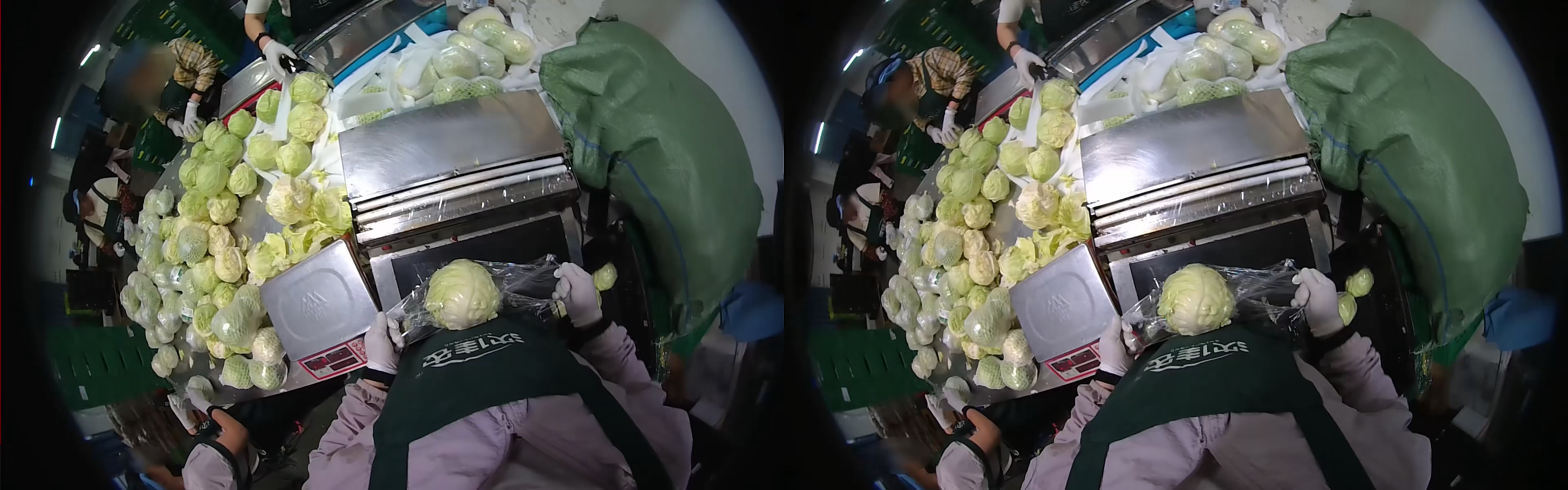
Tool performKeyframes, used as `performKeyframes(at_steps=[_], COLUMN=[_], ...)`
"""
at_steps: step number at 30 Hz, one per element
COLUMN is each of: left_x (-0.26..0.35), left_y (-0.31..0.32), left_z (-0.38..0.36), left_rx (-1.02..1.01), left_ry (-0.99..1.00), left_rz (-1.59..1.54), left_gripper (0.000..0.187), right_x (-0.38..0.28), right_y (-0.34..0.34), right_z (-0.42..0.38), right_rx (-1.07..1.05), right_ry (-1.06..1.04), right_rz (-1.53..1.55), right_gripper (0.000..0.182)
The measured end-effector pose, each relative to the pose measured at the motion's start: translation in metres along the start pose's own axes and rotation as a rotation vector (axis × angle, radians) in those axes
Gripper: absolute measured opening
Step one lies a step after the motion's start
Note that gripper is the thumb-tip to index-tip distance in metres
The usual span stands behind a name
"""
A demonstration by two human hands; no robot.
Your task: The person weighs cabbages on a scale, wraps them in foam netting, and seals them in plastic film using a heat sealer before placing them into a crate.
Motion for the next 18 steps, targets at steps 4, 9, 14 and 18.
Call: performKeyframes(at_steps=[4, 9, 14, 18], left_x=[-0.072, -0.116, -0.124, -0.106], left_y=[-0.05, -0.001, 0.06, 0.077], left_z=[0.044, 0.079, 0.043, 0.054], left_rx=[-0.087, -0.475, -0.621, -0.626], left_ry=[-0.324, -0.043, -0.381, -0.189], left_rz=[0.225, 1.048, 0.096, 0.39], left_gripper=[0.031, 0.028, 0.035, 0.018], right_x=[0.137, 0.235, 0.23, 0.185], right_y=[-0.033, 0.056, 0.142, 0.155], right_z=[0.035, 0.053, 0.042, 0.031], right_rx=[-0.284, -0.613, -0.778, -0.817], right_ry=[0.467, 0.588, 0.419, 0.214], right_rz=[0.069, -0.344, -0.443, -0.41], right_gripper=[0.014, 0.02, 0.022, 0.028])
Point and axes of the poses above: each hand's wrist, its own z-axis towards the middle knuckle, its own y-axis out of the palm, x = y × z, the point moved 9 cm from there along z, towards the middle knuckle, and after that the axes turned 8 degrees about -z, right-handed, at the moved point
